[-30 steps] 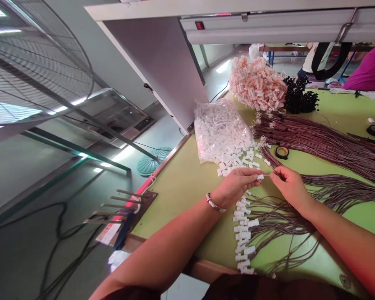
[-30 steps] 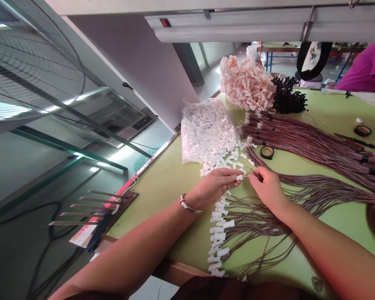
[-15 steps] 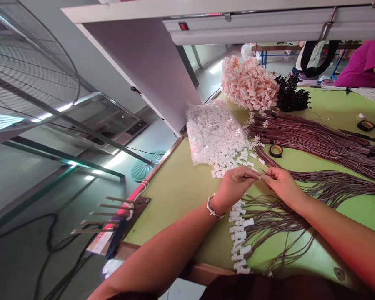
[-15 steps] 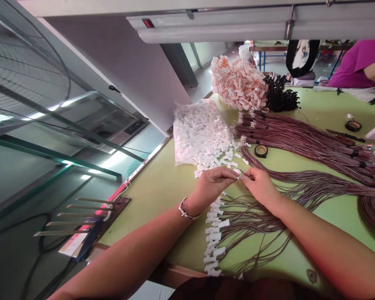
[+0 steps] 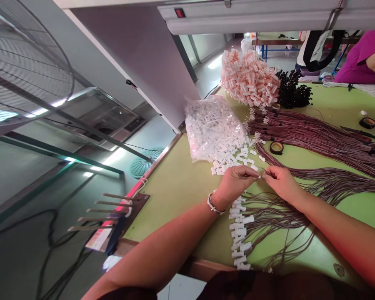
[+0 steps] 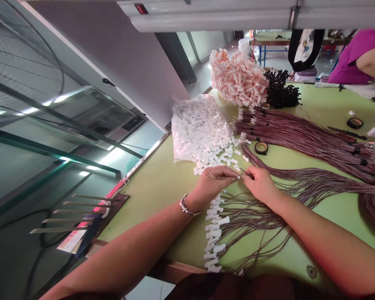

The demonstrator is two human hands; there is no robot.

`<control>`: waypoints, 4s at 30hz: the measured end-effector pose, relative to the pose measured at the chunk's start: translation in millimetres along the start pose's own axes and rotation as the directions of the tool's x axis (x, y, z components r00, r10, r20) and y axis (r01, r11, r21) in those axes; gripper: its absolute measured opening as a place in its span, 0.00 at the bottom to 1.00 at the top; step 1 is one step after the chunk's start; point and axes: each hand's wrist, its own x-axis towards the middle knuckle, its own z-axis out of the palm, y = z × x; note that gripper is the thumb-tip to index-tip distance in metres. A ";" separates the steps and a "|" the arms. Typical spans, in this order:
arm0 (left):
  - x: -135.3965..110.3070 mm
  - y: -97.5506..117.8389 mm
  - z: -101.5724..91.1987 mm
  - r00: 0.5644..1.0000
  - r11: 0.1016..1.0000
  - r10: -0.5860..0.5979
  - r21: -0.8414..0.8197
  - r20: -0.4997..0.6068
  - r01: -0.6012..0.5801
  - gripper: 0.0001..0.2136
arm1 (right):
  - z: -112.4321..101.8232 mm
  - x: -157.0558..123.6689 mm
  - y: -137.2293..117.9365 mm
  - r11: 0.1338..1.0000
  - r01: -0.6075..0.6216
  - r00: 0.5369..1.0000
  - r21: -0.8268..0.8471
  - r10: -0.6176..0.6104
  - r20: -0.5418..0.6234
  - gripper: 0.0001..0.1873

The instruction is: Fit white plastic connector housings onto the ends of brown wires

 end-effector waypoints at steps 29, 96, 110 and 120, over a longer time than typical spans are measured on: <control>0.7 -4.8 12.3 0.977 0.945 -0.211 -0.255 0.009 0.206 0.08 | 9.0 -4.7 4.3 0.982 0.155 0.984 -0.112 -0.163 -0.069 0.10; 0.5 3.5 -19.3 0.941 0.880 0.303 0.334 0.151 -0.338 0.09 | -2.9 -5.1 -14.5 0.994 -0.033 0.999 0.106 0.037 -0.034 0.13; 0.3 -1.3 -15.0 0.934 0.872 0.326 0.335 0.149 -0.357 0.09 | -0.5 -3.5 -18.3 0.948 -0.159 0.987 0.275 0.149 0.058 0.12; -0.5 -0.9 -8.2 0.917 0.794 0.286 0.468 0.277 -0.389 0.12 | -4.3 -1.4 -4.7 0.991 0.070 0.997 -0.114 -0.066 0.034 0.13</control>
